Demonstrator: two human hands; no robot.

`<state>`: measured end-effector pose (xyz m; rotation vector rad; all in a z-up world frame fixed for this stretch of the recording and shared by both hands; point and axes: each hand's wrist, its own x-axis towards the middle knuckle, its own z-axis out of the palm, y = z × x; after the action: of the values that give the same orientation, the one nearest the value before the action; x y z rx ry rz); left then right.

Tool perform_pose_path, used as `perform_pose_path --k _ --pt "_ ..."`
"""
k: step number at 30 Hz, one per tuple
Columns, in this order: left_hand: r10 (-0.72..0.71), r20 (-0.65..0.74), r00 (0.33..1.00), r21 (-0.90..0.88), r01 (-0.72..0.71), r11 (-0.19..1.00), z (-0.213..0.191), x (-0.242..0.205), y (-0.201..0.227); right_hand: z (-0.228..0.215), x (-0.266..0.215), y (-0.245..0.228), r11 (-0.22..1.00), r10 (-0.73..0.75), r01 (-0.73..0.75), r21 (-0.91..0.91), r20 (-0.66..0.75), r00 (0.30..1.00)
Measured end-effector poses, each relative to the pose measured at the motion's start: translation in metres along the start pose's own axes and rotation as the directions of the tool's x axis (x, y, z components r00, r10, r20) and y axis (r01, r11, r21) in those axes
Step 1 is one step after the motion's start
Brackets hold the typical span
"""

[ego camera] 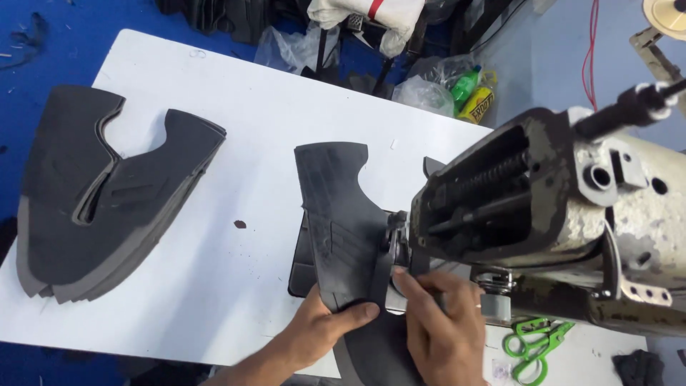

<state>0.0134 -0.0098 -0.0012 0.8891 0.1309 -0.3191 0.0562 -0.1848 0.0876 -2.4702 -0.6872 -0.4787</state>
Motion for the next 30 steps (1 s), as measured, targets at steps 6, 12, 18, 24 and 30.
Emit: perform_pose_path --k 6,12,18,24,30 --pt "0.024 -0.003 1.000 0.001 -0.024 1.000 0.001 -0.001 0.001 0.007 0.000 -0.003 0.968 -0.125 0.143 -0.204 0.098 0.987" --pt "0.035 -0.003 0.999 0.012 -0.035 0.999 0.005 0.005 0.008 0.007 0.005 -0.004 0.949 -0.135 0.158 -0.274 0.099 0.986" --pt "0.042 -0.046 0.998 -0.065 -0.045 0.997 0.010 0.019 0.013 0.004 0.009 -0.005 0.966 -0.112 0.127 -0.226 0.079 0.991" --pt "0.108 -0.041 0.993 -0.009 -0.109 0.994 0.008 0.031 0.018 -0.001 0.014 -0.009 0.976 -0.120 0.130 -0.176 0.067 0.991" --pt "0.071 -0.090 0.993 0.115 -0.060 0.992 0.013 0.041 0.040 0.002 0.015 0.000 0.995 0.087 -0.089 0.050 0.041 0.995"
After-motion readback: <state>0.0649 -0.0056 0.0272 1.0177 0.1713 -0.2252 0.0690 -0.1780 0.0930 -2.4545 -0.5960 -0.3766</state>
